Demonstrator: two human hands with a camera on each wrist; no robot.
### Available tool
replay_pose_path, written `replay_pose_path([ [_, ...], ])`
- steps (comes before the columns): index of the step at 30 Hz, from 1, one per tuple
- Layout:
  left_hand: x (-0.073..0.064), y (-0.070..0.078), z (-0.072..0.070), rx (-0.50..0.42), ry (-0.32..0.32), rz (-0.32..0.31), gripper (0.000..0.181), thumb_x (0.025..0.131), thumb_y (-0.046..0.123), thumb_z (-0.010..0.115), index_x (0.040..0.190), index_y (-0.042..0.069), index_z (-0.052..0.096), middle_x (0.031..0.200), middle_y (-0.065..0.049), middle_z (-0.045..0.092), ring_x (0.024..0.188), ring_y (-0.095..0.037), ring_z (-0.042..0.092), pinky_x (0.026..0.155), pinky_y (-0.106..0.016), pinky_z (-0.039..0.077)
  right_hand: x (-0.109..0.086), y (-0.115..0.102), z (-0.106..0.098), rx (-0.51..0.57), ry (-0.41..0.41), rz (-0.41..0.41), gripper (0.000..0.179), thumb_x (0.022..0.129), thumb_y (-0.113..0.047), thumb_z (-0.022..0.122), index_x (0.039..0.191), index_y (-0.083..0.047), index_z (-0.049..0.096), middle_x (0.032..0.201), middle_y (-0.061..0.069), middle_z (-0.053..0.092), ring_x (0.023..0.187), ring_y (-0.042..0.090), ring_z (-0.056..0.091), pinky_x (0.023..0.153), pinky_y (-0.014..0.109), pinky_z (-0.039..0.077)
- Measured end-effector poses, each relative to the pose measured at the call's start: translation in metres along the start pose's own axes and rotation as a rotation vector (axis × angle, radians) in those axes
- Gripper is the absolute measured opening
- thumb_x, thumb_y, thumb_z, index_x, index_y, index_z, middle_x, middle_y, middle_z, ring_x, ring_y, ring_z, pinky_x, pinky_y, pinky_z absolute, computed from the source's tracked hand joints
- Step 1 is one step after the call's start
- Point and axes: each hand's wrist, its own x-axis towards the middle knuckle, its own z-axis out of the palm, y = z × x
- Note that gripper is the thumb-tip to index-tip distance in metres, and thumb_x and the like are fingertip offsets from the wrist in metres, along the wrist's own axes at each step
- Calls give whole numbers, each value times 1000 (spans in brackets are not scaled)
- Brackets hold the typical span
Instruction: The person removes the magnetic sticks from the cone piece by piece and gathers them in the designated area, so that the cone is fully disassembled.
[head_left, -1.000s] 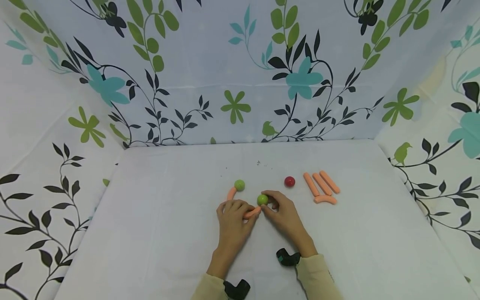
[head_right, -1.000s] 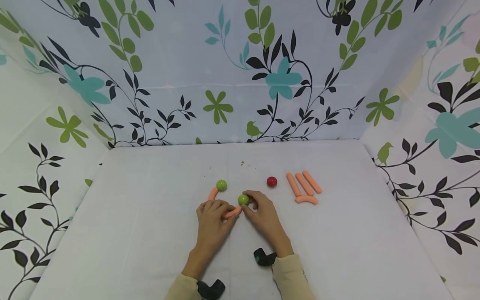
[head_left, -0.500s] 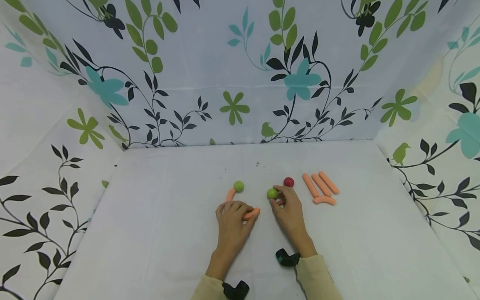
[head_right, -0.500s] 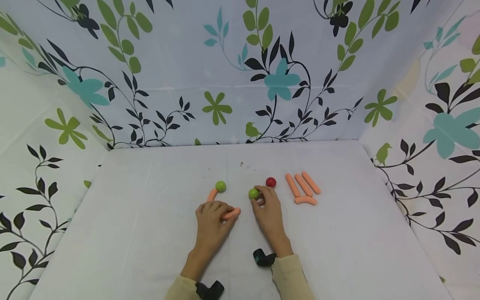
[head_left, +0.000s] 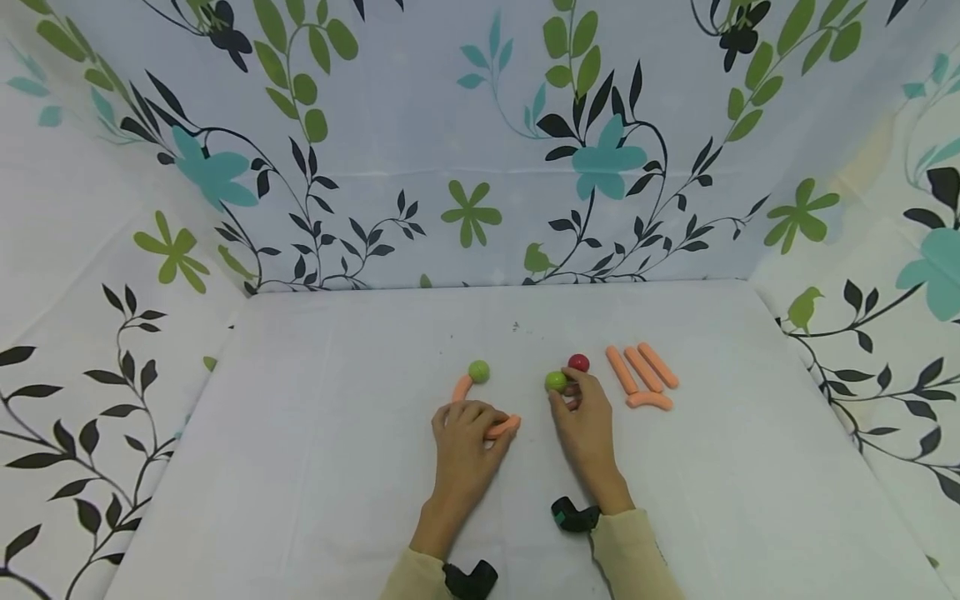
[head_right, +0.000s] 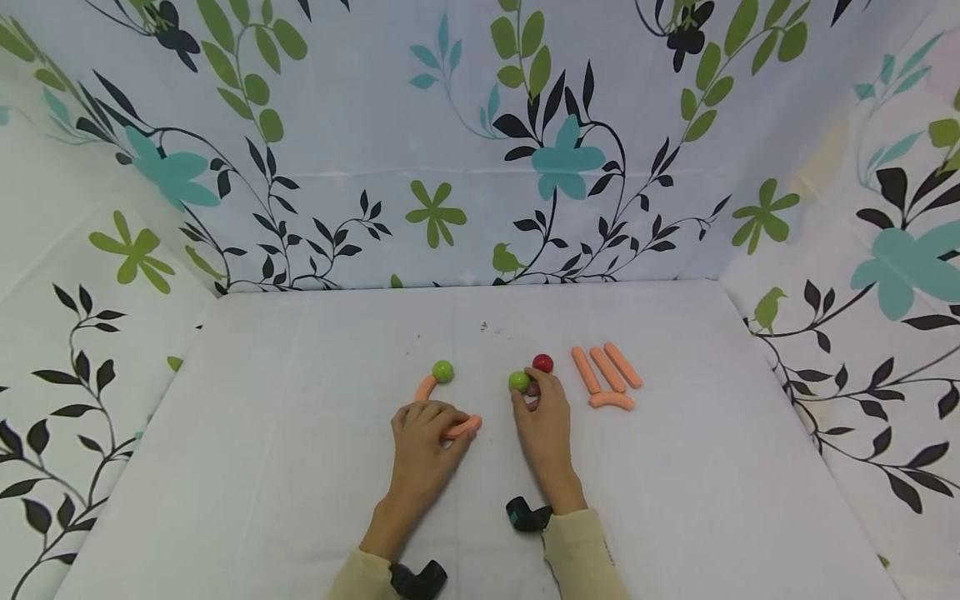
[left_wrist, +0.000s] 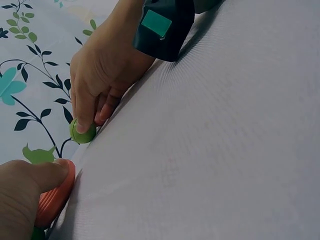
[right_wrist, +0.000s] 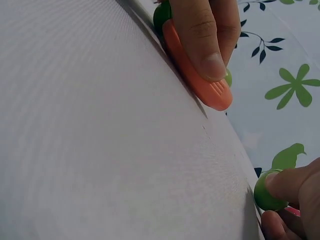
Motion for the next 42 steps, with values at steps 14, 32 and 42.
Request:
replay_pose_path([
  [14,-2,-8,-6,-54,-50,47,12,88,36,84,94,27,78,100,11,72,112,-18,60,110,-55,32,-4,-2,0,15,-6,15,43,96,-12,74,137,-3,62,114,14,66,92,22,64,79,27,53],
  [32,3,-23,-14,-106,-168,136,17,88,45,82,87,30,75,117,9,67,129,-23,50,112,-57,36,-2,2,-4,149,101,-62,33,95,-5,74,128,-5,68,119,12,70,100,21,66,83,14,50],
  [42,5,-31,-23,-165,-235,113,14,90,46,80,90,33,75,133,5,62,142,-25,40,117,-56,34,-3,-11,-2,266,-19,-210,29,95,-3,74,124,-6,70,115,12,73,101,25,66,85,14,53],
])
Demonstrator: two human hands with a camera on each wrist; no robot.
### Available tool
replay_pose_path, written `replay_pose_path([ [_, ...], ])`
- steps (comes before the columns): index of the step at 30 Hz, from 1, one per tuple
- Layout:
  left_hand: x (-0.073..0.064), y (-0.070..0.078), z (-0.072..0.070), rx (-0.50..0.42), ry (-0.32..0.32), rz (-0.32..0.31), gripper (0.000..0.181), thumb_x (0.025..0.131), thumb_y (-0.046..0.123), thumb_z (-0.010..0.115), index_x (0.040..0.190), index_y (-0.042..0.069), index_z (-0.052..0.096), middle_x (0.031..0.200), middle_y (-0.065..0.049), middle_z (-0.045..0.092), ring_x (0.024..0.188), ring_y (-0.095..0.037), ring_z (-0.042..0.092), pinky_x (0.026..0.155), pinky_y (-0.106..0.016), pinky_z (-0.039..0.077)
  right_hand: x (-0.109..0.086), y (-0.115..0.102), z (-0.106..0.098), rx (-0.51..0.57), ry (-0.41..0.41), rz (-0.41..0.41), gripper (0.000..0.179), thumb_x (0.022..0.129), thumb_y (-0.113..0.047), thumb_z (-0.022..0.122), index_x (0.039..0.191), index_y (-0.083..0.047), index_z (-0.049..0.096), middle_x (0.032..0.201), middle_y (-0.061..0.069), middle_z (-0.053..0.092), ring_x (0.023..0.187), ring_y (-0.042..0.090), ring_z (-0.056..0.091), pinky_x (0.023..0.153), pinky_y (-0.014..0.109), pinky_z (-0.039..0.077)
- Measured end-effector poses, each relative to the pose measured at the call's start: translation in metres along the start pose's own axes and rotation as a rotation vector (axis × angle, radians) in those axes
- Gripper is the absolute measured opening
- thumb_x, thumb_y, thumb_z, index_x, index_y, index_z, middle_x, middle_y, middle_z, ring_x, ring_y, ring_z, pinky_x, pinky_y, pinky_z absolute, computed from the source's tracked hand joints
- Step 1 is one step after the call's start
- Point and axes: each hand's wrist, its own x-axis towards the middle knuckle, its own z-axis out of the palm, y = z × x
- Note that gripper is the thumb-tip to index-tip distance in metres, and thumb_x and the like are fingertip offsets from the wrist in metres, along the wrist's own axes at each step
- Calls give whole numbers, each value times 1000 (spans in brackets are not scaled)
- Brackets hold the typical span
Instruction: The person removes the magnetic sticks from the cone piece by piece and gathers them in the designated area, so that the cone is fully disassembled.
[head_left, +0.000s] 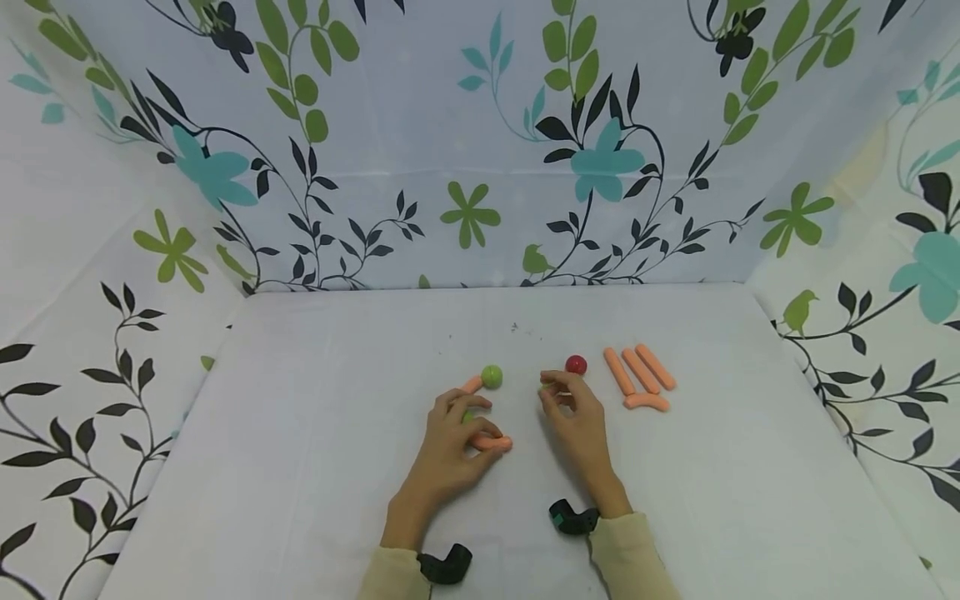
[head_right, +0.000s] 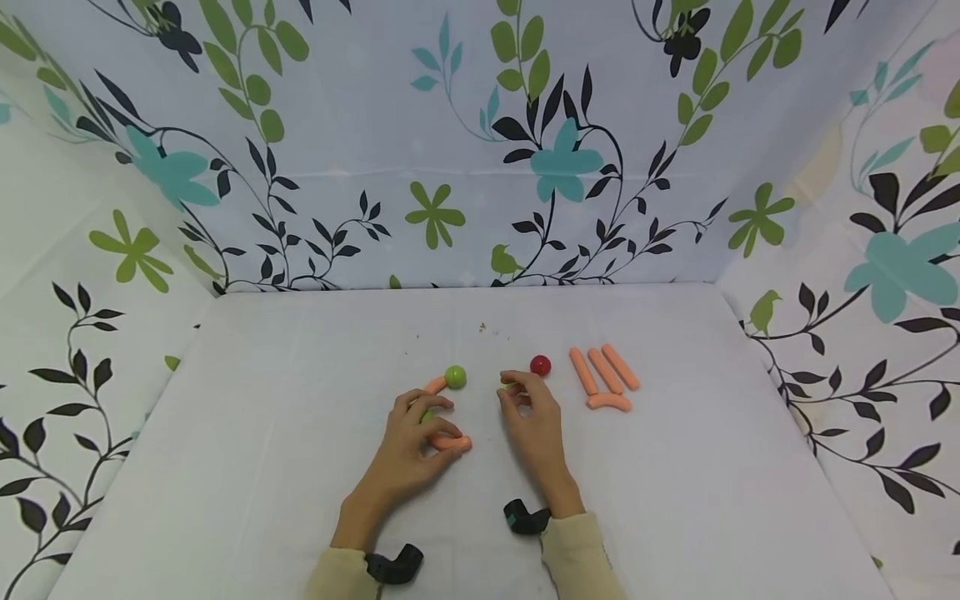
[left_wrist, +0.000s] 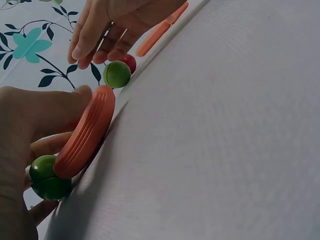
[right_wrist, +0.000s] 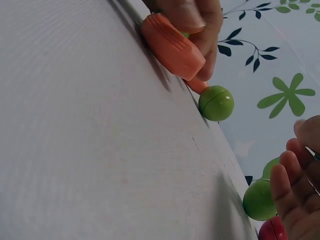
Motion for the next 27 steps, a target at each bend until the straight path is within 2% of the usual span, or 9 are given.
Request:
replay_pose_path([
  [3,0,-2,2,-7,54,-11,8,95,37,76,97,29,76,139,0,61,140,-28,40,112,-57,39,-2,0,4,2,-43,-13,30,94,-1,74,123,-6,70,115,12,74,99,25,66,85,17,55],
  [5,1,-3,2,-30,114,-46,7,99,27,71,104,24,76,140,-3,61,137,-29,42,109,-55,42,-2,0,6,2,-75,-29,29,94,-2,74,123,-6,70,115,10,74,99,22,66,85,20,56],
  [9,4,-6,0,-87,249,-174,14,102,16,67,113,17,76,132,-5,65,127,-29,52,104,-51,45,-3,-2,9,8,-141,-39,27,97,-7,73,123,-10,70,115,5,74,99,15,65,87,24,58],
  [12,4,-7,-2,-117,296,-273,18,102,17,68,118,17,74,127,-2,68,122,-26,58,102,-47,46,-4,-3,11,6,-173,-34,25,98,-10,73,123,-13,71,115,4,74,98,14,66,86,27,59],
  [14,4,-8,-2,-132,298,-322,20,101,18,69,121,18,73,126,0,70,121,-24,60,102,-46,46,-6,-2,12,-7,-185,-32,25,98,-10,72,122,-13,71,114,3,74,98,14,66,86,28,59],
  [16,4,-8,-3,-152,296,-342,23,102,18,68,124,19,72,127,0,70,123,-24,60,104,-46,45,-6,-1,12,-17,-193,-25,25,98,-10,72,122,-14,70,115,3,74,98,14,66,86,29,60],
  [22,8,-7,-2,-126,291,-309,26,103,16,64,127,15,73,131,-5,71,124,-30,60,104,-51,45,-4,-2,12,-73,-214,19,25,98,-10,72,123,-14,70,114,1,73,98,12,65,88,29,59],
  [27,8,-5,-2,-101,252,-331,21,103,17,63,117,13,78,128,-7,72,124,-34,58,105,-54,41,-5,-2,12,-101,-260,74,26,99,-10,71,124,-14,70,113,1,72,99,12,65,90,29,58],
])
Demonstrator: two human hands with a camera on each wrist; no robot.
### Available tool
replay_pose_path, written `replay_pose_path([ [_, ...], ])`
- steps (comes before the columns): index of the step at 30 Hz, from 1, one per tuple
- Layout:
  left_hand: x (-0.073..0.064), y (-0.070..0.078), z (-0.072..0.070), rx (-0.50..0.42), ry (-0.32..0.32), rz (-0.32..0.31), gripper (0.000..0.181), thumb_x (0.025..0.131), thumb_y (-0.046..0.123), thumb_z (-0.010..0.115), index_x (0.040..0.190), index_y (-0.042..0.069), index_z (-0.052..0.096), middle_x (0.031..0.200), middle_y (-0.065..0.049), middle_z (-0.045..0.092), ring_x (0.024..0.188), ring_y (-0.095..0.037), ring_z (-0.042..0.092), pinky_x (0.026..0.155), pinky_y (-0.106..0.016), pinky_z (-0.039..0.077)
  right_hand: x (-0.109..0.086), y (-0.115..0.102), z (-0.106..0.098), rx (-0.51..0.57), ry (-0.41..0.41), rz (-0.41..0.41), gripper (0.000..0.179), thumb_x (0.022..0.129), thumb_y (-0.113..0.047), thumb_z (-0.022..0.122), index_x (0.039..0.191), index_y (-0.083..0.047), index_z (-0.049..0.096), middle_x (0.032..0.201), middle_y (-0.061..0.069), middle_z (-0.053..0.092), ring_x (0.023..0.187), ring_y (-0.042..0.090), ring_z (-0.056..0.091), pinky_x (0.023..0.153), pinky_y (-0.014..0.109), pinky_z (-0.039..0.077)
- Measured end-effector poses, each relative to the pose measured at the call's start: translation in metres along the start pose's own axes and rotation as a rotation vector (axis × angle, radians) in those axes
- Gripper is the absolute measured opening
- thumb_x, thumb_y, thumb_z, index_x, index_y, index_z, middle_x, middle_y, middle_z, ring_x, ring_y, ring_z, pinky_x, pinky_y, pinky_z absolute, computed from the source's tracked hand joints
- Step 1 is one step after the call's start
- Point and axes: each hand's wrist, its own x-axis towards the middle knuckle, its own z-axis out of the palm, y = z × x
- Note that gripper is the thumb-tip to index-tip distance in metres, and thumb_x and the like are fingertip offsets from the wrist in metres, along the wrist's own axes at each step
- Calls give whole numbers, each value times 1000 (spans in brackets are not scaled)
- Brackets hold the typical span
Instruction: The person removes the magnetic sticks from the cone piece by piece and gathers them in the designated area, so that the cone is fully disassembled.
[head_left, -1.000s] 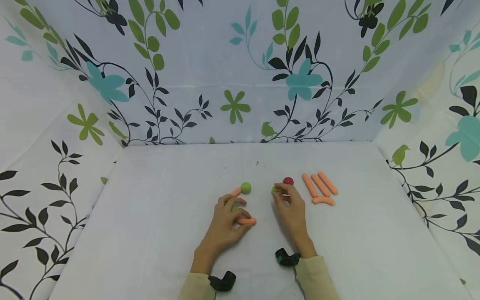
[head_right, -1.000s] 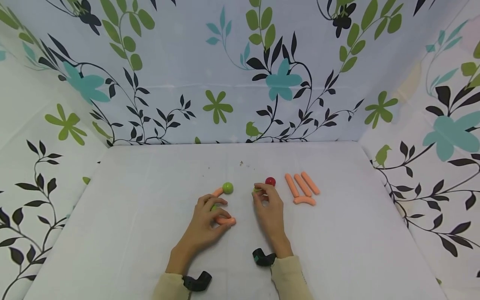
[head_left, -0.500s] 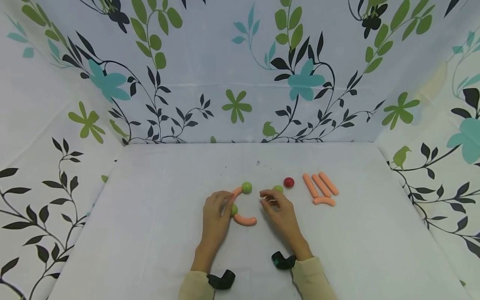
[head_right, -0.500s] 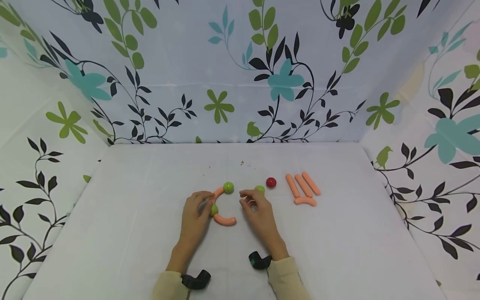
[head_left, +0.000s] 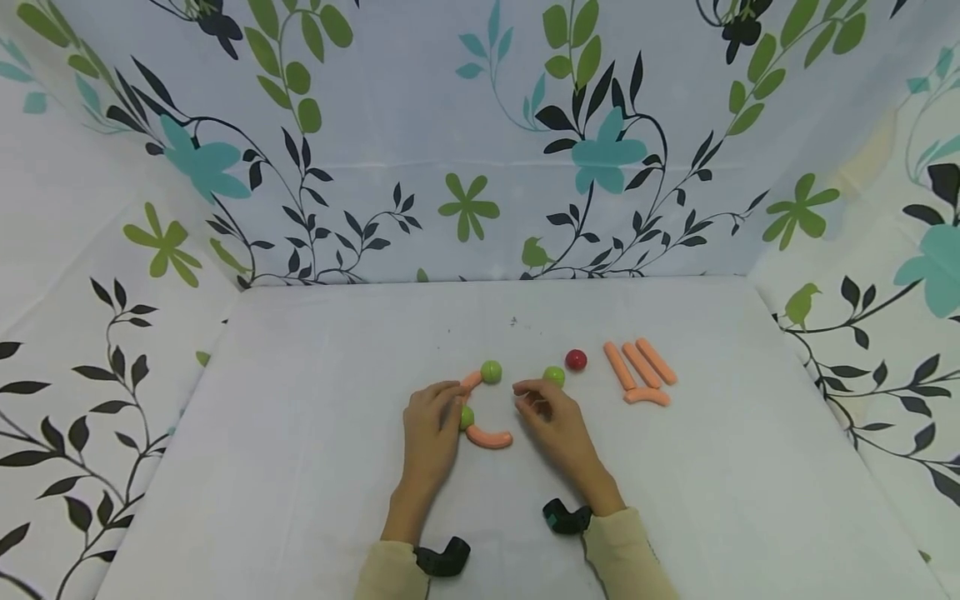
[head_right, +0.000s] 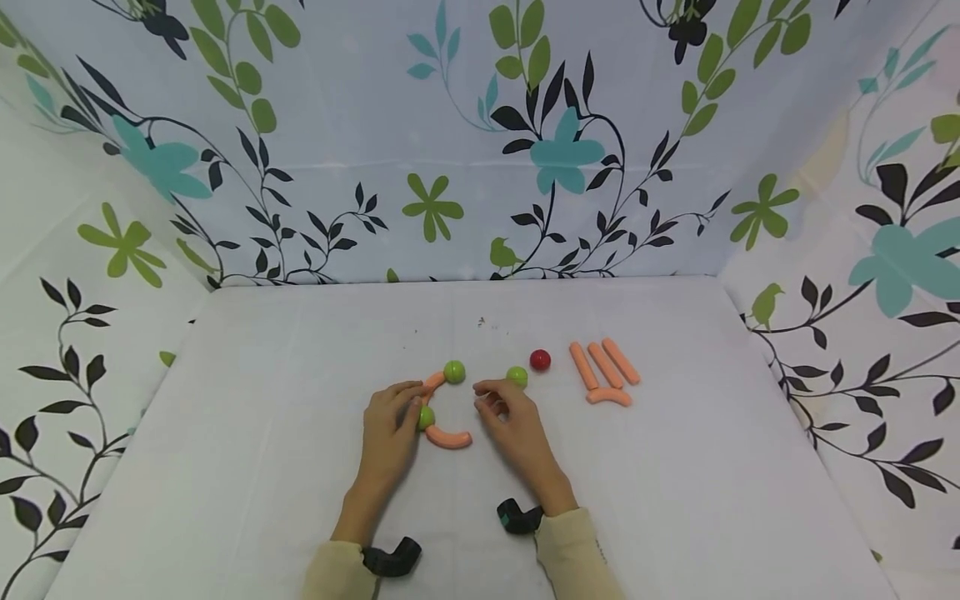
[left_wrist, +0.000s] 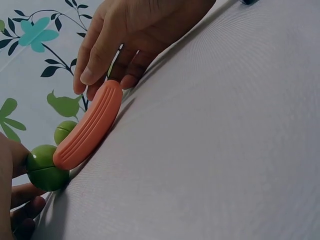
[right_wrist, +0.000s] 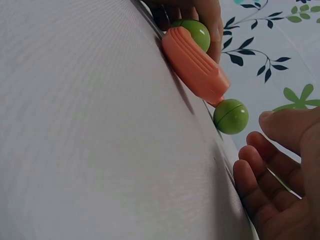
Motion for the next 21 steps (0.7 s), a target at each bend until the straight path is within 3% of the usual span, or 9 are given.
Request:
replay_pose_path([
  [8,0,1,-2,19,-14,-12,10,99,17,67,100,17,77,120,-2,74,121,-28,59,107,-54,39,-1,-2,0,0,-47,43,30,99,-13,71,129,-17,68,115,0,71,105,14,67,95,35,58],
  [15,-3,3,-5,66,-49,24,10,89,11,72,86,20,71,111,0,74,115,-30,60,102,-57,40,-1,-1,2,0,-75,74,40,98,-12,72,137,-16,64,134,3,69,104,17,71,98,38,58],
  [21,-4,1,-4,71,-69,60,15,85,7,71,86,21,72,104,0,75,111,-28,61,103,-56,38,0,-1,3,-26,-95,24,44,95,-12,76,138,-17,64,128,3,71,104,17,71,96,37,58],
])
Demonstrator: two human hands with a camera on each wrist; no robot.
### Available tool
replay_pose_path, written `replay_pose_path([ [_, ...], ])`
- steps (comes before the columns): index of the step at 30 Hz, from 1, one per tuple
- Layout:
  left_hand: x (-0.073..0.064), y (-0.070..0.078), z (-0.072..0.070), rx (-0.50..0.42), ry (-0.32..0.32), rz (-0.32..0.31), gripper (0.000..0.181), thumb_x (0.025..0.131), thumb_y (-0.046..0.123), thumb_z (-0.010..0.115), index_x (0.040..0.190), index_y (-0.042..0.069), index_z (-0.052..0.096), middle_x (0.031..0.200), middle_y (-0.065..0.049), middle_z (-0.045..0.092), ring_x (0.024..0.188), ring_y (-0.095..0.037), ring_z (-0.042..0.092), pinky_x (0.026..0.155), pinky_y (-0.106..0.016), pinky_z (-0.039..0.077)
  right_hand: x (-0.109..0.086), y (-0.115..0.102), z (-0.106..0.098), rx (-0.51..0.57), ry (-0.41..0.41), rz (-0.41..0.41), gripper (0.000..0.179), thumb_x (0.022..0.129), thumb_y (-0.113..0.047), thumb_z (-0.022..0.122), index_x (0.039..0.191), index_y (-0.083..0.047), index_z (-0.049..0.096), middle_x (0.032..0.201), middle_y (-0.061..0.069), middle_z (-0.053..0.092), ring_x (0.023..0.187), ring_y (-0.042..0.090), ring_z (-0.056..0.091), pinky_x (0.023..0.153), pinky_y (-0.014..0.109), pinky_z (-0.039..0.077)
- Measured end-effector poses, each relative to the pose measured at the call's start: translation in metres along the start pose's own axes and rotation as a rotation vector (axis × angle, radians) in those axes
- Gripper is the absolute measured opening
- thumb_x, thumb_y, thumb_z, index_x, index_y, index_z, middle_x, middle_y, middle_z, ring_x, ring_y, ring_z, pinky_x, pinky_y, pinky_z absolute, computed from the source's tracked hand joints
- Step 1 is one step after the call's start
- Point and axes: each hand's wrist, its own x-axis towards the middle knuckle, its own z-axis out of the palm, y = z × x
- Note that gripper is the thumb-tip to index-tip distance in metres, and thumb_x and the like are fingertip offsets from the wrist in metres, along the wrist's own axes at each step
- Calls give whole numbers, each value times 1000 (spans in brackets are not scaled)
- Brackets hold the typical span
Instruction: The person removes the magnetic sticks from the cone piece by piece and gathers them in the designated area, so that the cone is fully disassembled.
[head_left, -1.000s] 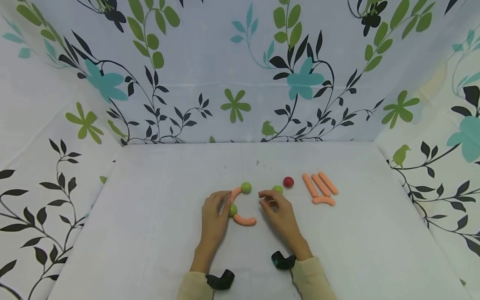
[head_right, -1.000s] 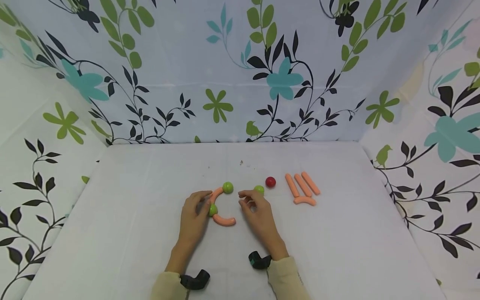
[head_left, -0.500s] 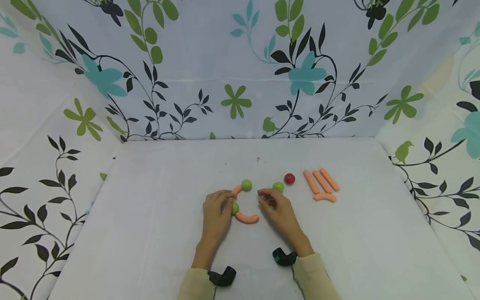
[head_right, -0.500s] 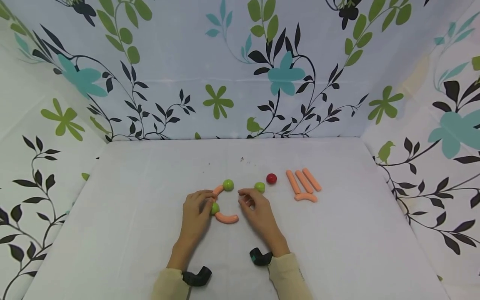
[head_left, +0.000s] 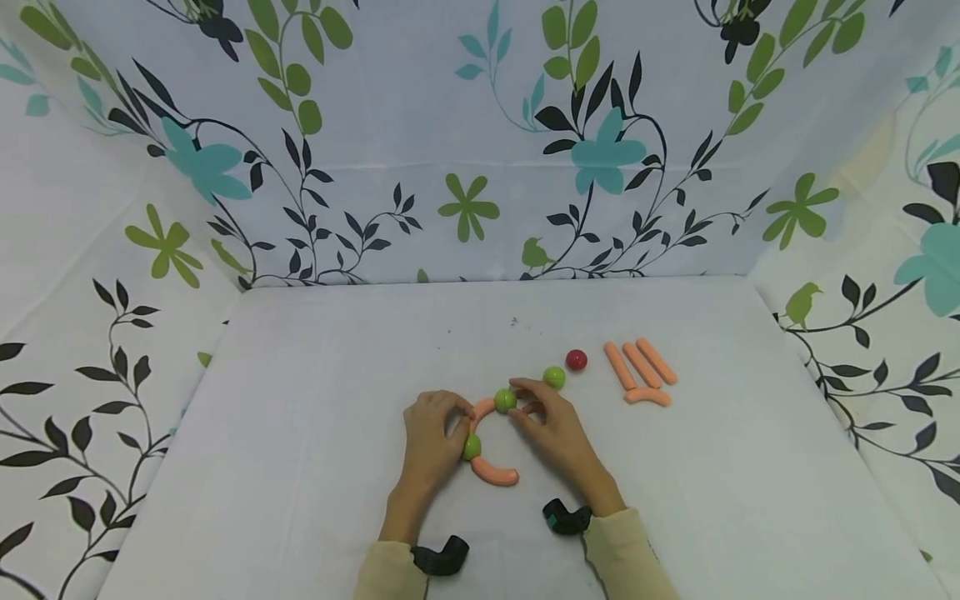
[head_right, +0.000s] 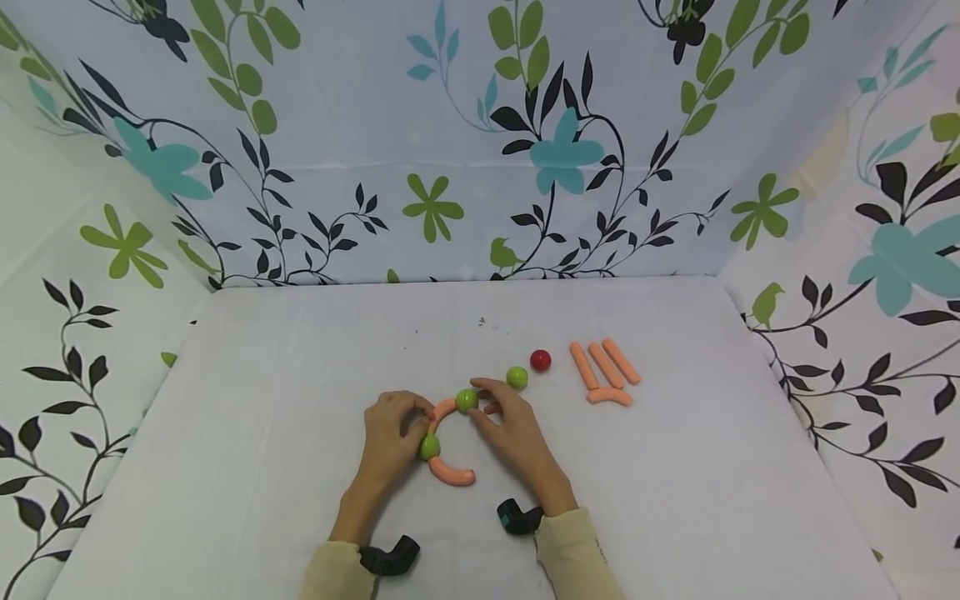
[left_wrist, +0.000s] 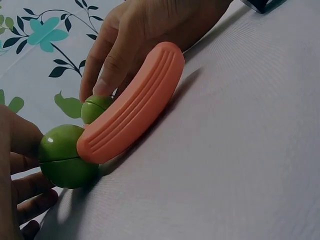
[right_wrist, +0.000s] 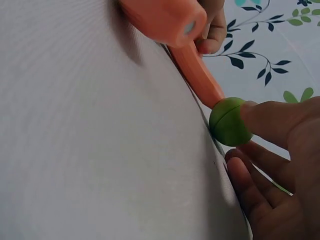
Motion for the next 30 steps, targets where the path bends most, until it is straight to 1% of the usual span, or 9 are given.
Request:
replay_pose_path([
  [4,-2,0,2,-3,-8,-9,13,87,8,74,91,21,73,104,0,77,111,-27,61,106,-56,36,-1,1,1,-45,-20,-78,41,93,-12,78,133,-13,67,125,2,71,108,17,67,95,33,57],
  [5,-3,0,2,-3,-11,-10,12,88,10,76,93,20,74,104,0,77,111,-26,61,106,-56,35,-1,2,1,-56,-24,-88,40,93,-12,78,131,-13,67,125,2,71,109,17,67,96,33,57],
  [7,-3,0,3,0,-17,-9,11,89,12,78,97,20,75,101,1,77,110,-25,61,107,-55,34,-2,1,2,-66,-27,-97,40,92,-11,79,130,-13,68,126,2,71,111,17,67,97,34,57],
  [11,-2,1,4,6,-25,-9,12,91,19,80,102,19,76,96,4,75,108,-22,60,106,-51,32,-1,0,1,-78,-41,-90,40,92,-12,79,130,-14,68,127,2,70,116,17,67,102,36,56],
  [16,-2,1,2,23,-33,-1,17,92,25,81,108,21,78,100,6,77,108,-20,59,104,-49,31,0,0,2,-94,-47,-100,42,92,-13,80,132,-13,67,127,3,70,117,18,67,102,37,56],
  [20,-2,0,1,38,-39,33,19,91,28,81,110,23,79,110,4,77,113,-22,59,104,-51,32,0,0,4,-101,-42,-98,44,90,-12,81,132,-14,66,126,2,70,112,17,65,98,36,56],
  [26,1,-4,3,63,-11,138,20,90,29,82,108,19,81,117,2,76,123,-26,60,110,-55,36,0,-1,4,-109,-37,-60,43,92,-14,80,132,-16,67,123,0,69,107,15,63,95,34,55],
  [28,2,-4,3,61,-12,153,21,91,30,81,107,18,82,119,1,76,125,-27,60,112,-56,36,0,-2,5,-106,-32,-53,43,91,-14,81,132,-16,67,123,0,70,106,15,63,95,34,55],
  [30,1,-5,3,61,-18,148,21,91,32,81,106,18,82,120,0,76,126,-28,60,113,-57,36,0,-2,6,-103,-27,-42,43,91,-15,81,132,-15,67,123,0,70,107,15,63,95,35,55],
])
